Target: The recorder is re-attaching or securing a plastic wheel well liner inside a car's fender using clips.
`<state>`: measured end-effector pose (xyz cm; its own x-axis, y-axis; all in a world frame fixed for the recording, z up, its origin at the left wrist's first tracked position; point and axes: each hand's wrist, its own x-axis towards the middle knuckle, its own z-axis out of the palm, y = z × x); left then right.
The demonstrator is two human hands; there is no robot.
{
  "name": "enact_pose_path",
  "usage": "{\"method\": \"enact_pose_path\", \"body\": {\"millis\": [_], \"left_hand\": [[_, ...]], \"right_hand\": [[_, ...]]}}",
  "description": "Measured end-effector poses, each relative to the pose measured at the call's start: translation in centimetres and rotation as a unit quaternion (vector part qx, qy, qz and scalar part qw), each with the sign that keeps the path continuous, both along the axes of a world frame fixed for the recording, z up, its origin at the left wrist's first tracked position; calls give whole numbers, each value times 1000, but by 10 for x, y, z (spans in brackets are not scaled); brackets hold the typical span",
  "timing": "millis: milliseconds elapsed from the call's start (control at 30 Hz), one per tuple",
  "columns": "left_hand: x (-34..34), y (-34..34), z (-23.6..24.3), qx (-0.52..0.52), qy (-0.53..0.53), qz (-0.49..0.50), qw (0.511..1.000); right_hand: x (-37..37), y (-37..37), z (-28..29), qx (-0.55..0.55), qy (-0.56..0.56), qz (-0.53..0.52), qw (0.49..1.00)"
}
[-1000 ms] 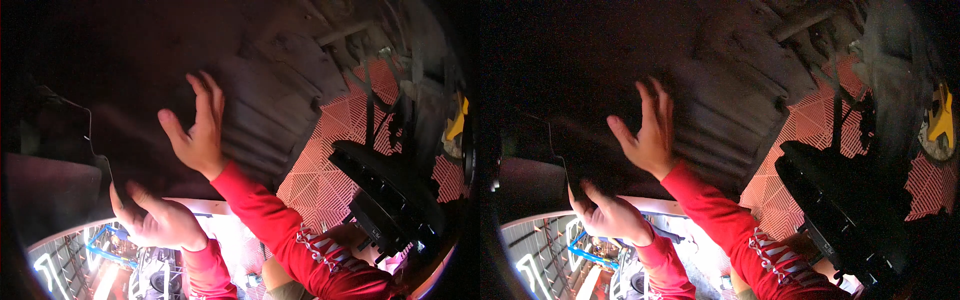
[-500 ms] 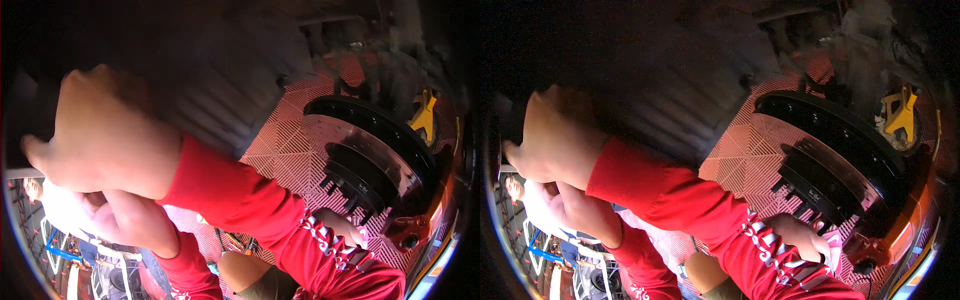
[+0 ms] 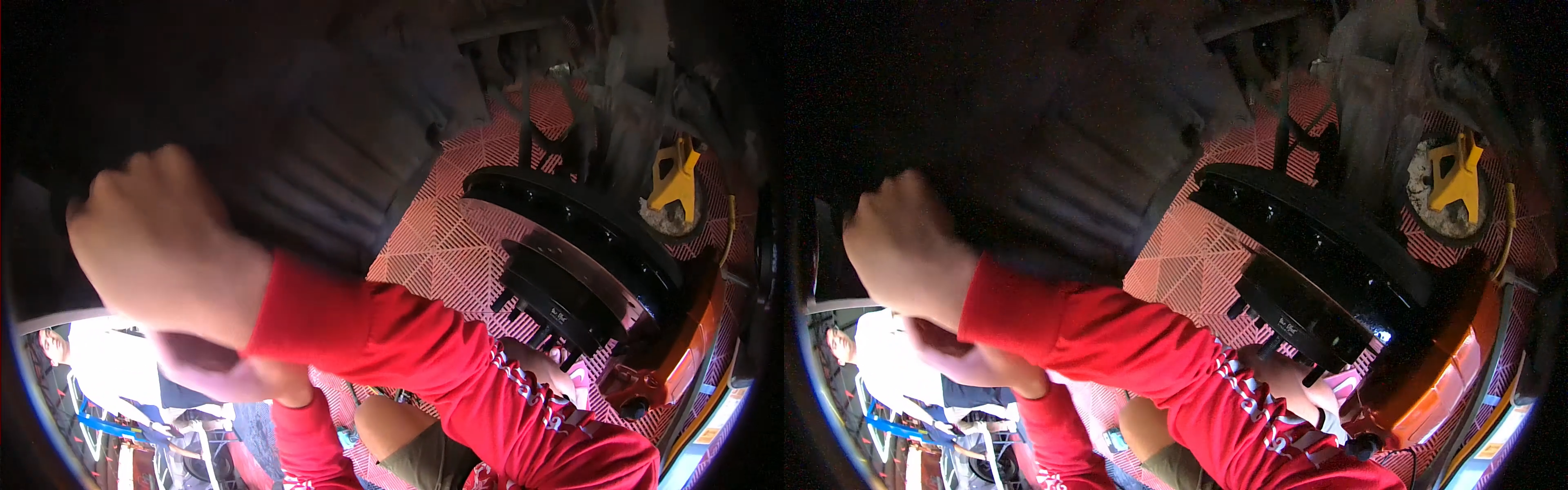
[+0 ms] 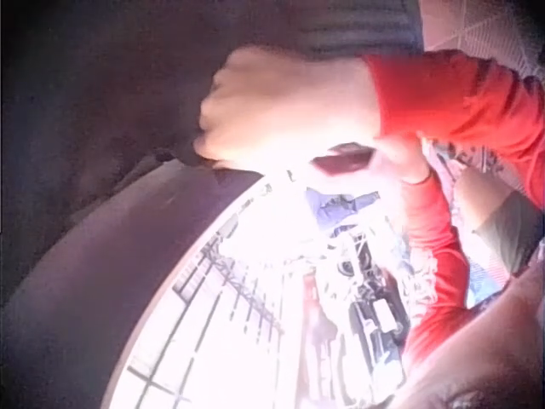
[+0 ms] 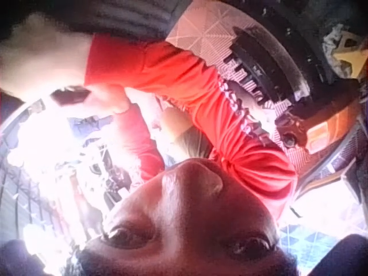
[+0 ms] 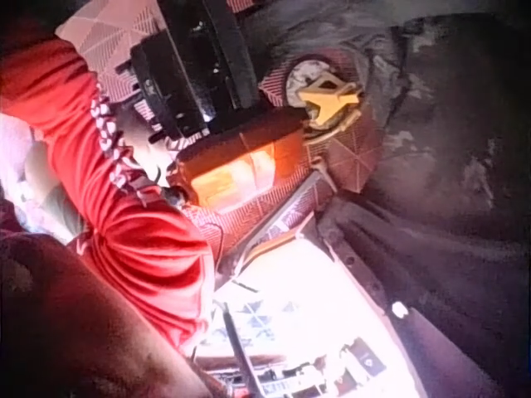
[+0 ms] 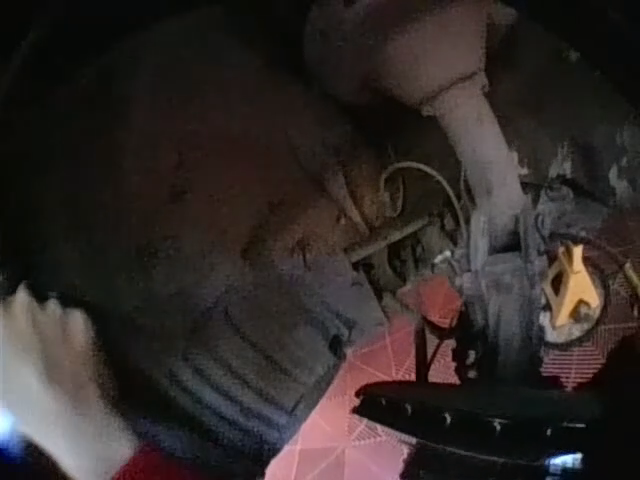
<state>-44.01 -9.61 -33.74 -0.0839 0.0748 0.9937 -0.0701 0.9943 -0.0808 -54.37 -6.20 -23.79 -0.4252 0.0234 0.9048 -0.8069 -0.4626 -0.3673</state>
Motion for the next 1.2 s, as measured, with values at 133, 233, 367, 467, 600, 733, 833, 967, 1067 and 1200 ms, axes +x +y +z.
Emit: {"method": "enact_pose_path", "body": {"millis": [133,233,367,467,600,733,833,967,1067,1200], "left_hand": [[21,-15,-5,-109,-30,84,990],[44,-44,18,-171,-38,166,971],[61,-82,24,43,-107,155,981],[76,-129,0,154,-211,117,958],[56,-116,-5,179,-163,-42,969],[51,-115,-4,209,-150,-48,965],[53,-116,-5,252,-165,-67,951],[77,-128,8,268,-237,-32,933],[26,-100,-19,235,-93,-115,961],[50,-98,-2,238,-116,-60,962]], "right_hand": [[-52,-11,-10,-227,12,266,937],[-115,-54,-51,-356,-234,-226,876],[-158,-92,-118,-238,-470,-272,806],[-154,-164,-104,-166,-533,-173,812],[-134,-172,-97,-53,-476,-141,866],[-137,-168,-112,-46,-429,-134,892],[-140,-147,-137,-41,-362,-124,923],[-122,-137,-151,-125,-391,-211,887],[-152,-161,-108,-135,-401,-204,883],[-139,-178,-78,-111,-379,-181,901]]}}
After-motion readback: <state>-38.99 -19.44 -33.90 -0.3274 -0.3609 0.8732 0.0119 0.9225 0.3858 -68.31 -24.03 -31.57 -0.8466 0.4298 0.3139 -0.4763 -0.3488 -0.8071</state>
